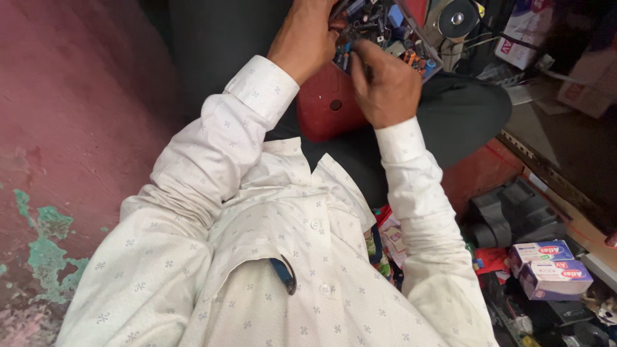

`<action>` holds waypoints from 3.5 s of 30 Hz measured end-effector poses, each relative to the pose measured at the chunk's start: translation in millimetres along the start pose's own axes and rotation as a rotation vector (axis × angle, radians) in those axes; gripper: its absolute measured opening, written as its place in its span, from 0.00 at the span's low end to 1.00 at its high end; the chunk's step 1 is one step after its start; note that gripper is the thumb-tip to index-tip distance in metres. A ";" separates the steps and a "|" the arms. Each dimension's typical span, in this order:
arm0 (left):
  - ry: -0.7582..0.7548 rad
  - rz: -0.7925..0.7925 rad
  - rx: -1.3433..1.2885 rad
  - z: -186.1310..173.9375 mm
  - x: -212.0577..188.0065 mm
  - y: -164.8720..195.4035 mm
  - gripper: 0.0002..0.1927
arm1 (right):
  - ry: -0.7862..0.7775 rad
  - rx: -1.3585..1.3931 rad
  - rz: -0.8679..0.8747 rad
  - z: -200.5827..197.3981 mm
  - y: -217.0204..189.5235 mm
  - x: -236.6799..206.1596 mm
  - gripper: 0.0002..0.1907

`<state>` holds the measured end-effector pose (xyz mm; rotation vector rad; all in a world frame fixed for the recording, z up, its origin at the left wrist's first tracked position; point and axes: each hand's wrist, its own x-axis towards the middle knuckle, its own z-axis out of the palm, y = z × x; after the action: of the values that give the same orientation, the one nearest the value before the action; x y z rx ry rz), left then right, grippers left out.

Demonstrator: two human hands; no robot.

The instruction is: The person sits on the floor sorting through a plastic box of electronic components, picking out and inspecting small parts by hand and with a magnifying glass. They then move to a workbench with a large circuit board and solder components onto the board using a soldering iron.

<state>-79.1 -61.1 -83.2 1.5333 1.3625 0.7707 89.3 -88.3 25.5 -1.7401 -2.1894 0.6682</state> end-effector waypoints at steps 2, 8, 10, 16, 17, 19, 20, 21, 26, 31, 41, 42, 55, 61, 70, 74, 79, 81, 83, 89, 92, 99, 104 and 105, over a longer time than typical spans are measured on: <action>0.008 0.020 -0.006 1.5 0.9 -0.4 0.20 | -0.063 -0.051 0.019 5.1 -1.2 6.4 0.07; -0.005 0.001 -0.009 3.9 5.2 -4.2 0.19 | -0.138 -0.044 0.037 -2.1 0.0 3.6 0.06; -0.016 -0.023 -0.007 4.9 4.9 -5.1 0.18 | -0.130 -0.029 0.074 -4.2 -1.3 -2.6 0.06; 0.027 0.036 0.004 6.4 3.1 -3.8 0.21 | -0.046 -0.019 0.110 7.8 -2.0 -4.1 0.09; 0.016 0.030 0.011 6.5 3.4 -3.3 0.21 | -0.072 -0.054 0.099 9.9 -1.1 -1.7 0.10; 0.002 -0.001 0.021 6.9 3.5 -2.3 0.20 | -0.101 -0.095 0.103 11.3 0.2 1.8 0.11; -0.001 -0.026 0.025 7.3 3.6 -2.0 0.19 | -0.104 -0.103 0.117 11.0 0.5 3.0 0.11; -0.003 -0.052 0.028 7.7 3.4 -1.9 0.18 | -0.107 -0.111 0.130 10.0 0.5 3.8 0.12; -0.007 -0.025 0.012 9.6 4.2 -4.8 0.18 | 0.010 -0.060 0.175 6.2 -3.3 3.7 0.11; 0.021 0.007 0.010 12.1 2.0 -6.9 0.20 | 0.023 -0.054 0.170 13.3 -3.3 8.0 0.09; 0.056 0.044 0.017 9.5 5.2 -0.4 0.22 | 0.152 0.229 0.330 0.7 10.7 -8.8 0.06; 0.050 0.040 0.004 8.5 4.8 1.2 0.22 | 0.152 0.310 0.415 -4.5 11.6 -12.6 0.05; 0.037 0.032 -0.060 -2.2 9.0 23.5 0.19 | 0.107 -0.119 0.281 24.2 -1.0 18.2 0.06; 0.041 0.042 -0.086 -5.0 9.4 28.9 0.22 | 0.044 -0.161 0.331 23.7 2.3 28.1 0.07; 0.035 0.019 -0.034 -10.1 12.3 33.3 0.21 | 0.072 -0.108 0.358 15.1 -15.7 23.7 0.06; 0.016 -0.018 -0.045 -10.6 13.4 32.6 0.19 | 0.018 -0.093 0.329 12.5 -22.5 19.8 0.07; 0.038 0.047 -0.054 -10.2 11.7 31.8 0.20 | 0.025 -0.087 0.297 13.5 -17.1 17.8 0.06; 0.055 0.065 -0.050 -10.1 11.7 31.4 0.19 | 0.040 -0.096 0.322 20.1 -14.0 19.7 0.05; 0.036 0.034 -0.046 -9.9 12.1 31.2 0.18 | 0.094 -0.132 0.358 29.4 -12.7 21.7 0.06; 0.024 0.036 0.018 -10.5 12.5 34.2 0.19 | 0.164 -0.123 0.395 43.5 -10.3 18.8 0.09; 0.046 0.071 0.002 -11.1 12.8 37.0 0.20 | 0.132 -0.153 0.407 41.7 -6.6 18.9 0.09; 0.074 0.118 0.013 -11.0 13.3 36.8 0.19 | 0.123 -0.128 0.499 45.7 -5.5 23.6 0.13; 0.016 0.052 -0.037 -14.4 13.8 41.5 0.17 | 0.264 0.148 0.333 36.8 5.3 4.6 0.06; 0.009 0.053 -0.053 -16.7 14.0 44.7 0.18 | 0.284 0.255 0.335 33.1 8.8 0.1 0.05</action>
<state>-73.4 -42.5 -37.5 1.5315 1.3024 0.8415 80.9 -93.0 -7.4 -1.9414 -1.5705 0.6893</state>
